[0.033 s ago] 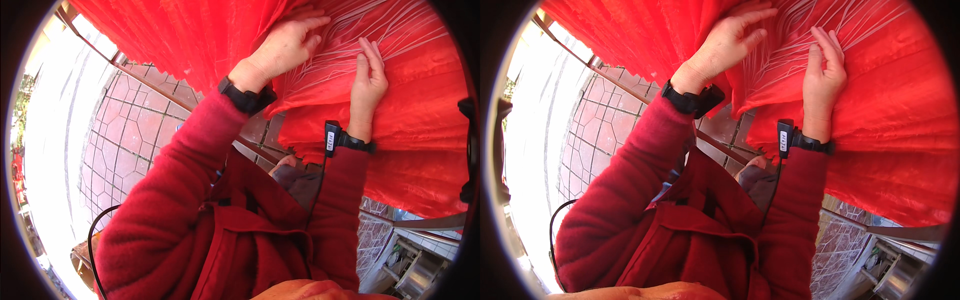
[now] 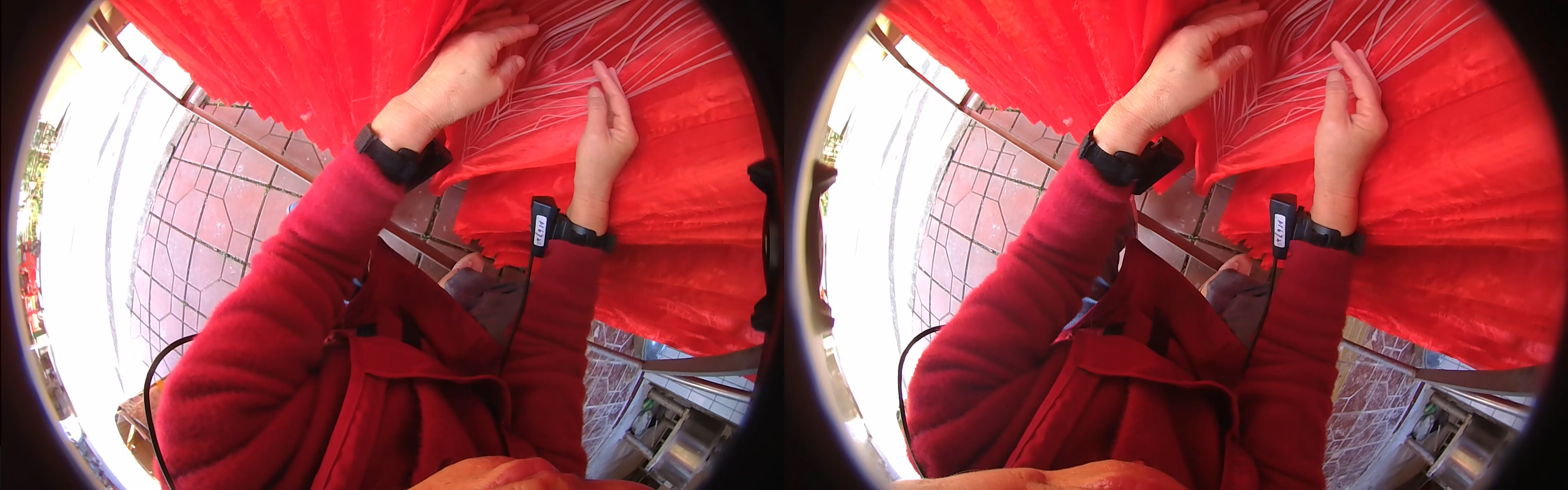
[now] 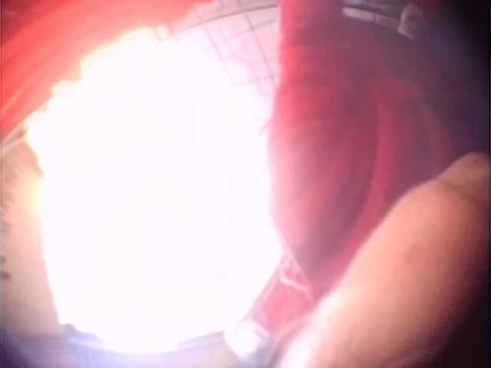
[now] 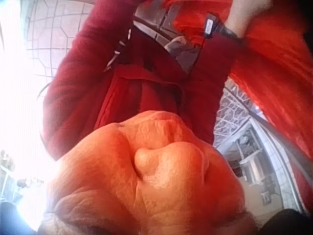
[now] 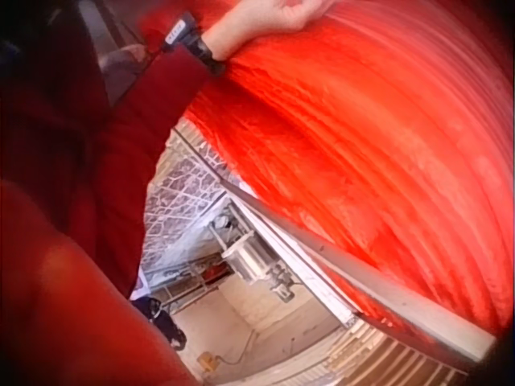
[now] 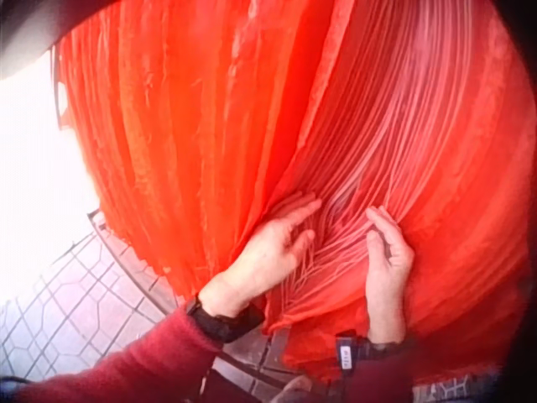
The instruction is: The person assembles a red paper lantern by hand, attaching white strings to the red paper and securing them to the metal frame. The person repeatedly folds and tucks the paper edges into the frame while smoothing the strings.
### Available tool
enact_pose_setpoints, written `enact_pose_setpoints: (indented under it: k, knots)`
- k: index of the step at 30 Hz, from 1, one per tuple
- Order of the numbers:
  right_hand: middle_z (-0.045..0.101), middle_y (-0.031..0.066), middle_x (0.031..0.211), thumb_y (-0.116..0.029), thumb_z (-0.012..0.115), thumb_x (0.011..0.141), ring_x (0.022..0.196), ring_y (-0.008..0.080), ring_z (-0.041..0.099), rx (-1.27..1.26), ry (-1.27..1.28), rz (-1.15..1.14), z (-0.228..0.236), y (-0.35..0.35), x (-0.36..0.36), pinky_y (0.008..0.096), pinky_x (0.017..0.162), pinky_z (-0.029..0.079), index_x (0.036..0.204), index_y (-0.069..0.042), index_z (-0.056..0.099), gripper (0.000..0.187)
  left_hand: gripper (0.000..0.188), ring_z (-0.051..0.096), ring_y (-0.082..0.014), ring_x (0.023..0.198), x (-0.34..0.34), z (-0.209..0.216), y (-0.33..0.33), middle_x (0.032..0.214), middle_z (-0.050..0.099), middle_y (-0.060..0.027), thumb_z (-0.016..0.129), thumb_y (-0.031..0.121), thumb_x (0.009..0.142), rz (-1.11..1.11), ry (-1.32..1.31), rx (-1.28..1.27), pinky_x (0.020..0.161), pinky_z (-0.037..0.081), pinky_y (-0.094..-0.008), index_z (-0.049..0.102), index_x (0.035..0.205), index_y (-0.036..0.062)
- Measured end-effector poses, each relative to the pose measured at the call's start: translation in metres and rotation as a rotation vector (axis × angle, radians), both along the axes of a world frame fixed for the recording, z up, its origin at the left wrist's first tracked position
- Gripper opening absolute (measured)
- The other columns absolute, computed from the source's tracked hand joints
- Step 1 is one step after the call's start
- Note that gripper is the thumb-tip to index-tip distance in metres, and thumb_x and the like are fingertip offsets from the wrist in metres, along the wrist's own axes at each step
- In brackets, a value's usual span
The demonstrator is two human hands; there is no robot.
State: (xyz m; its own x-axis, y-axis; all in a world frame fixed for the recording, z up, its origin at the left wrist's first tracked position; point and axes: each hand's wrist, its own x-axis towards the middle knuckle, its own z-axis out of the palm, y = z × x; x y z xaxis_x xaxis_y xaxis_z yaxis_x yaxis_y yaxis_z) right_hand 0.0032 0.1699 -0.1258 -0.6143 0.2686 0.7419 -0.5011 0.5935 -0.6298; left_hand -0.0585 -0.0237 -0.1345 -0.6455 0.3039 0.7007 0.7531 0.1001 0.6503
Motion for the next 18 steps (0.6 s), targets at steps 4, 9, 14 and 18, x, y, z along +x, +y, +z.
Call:
enact_pose_setpoints:
  k: [4, 9, 14, 18]
  knots:
    - [0.066, 0.0120, 0.127, -0.002, 0.057, 0.097, 0.122, 0.0180, 0.058, -0.276, -0.084, 0.080, 0.015, -0.006, 0.007, 0.0291, 0.101, 0.046, 0.125, 0.002, 0.065, 0.030, 0.046, 0.060, -0.0303, 0.120, 0.006, 0.011, -0.003, 0.133, 0.060, -0.0205, 0.064, 0.011, 0.092, -0.177, -0.283, 0.068, 0.099, 0.050, -0.0343, 0.055, 0.136, 0.0013]
    - [0.060, 0.0189, 0.134, -0.004, 0.056, 0.097, 0.120, 0.0233, 0.060, -0.433, -0.108, 0.134, 0.026, -0.015, 0.012, 0.0312, 0.099, 0.049, 0.134, 0.006, 0.057, 0.037, 0.052, 0.062, -0.0290, 0.115, 0.014, 0.020, 0.003, 0.128, 0.061, -0.0225, 0.065, 0.010, 0.091, -0.229, -0.322, 0.128, 0.097, 0.050, -0.0354, 0.049, 0.140, -0.0022]
    - [0.058, 0.0228, 0.133, -0.004, 0.054, 0.098, 0.114, 0.0258, 0.063, -0.488, -0.110, 0.169, 0.029, -0.020, 0.015, 0.0343, 0.098, 0.050, 0.139, 0.007, 0.049, 0.043, 0.056, 0.055, -0.0281, 0.121, 0.024, 0.015, 0.019, 0.139, 0.054, -0.0214, 0.057, 0.003, 0.093, -0.399, -0.542, 0.321, 0.105, 0.045, -0.0354, 0.040, 0.145, -0.0060]
    - [0.062, 0.0190, 0.126, -0.002, 0.053, 0.098, 0.111, 0.0237, 0.064, -0.592, 0.014, 0.220, 0.015, -0.022, 0.011, 0.0326, 0.097, 0.049, 0.133, 0.006, 0.052, 0.037, 0.051, 0.061, -0.0294, 0.116, 0.028, 0.003, 0.034, 0.126, 0.062, -0.0218, 0.066, 0.007, 0.090, -0.088, -0.244, 0.229, 0.097, 0.050, -0.0364, 0.049, 0.137, -0.0031]
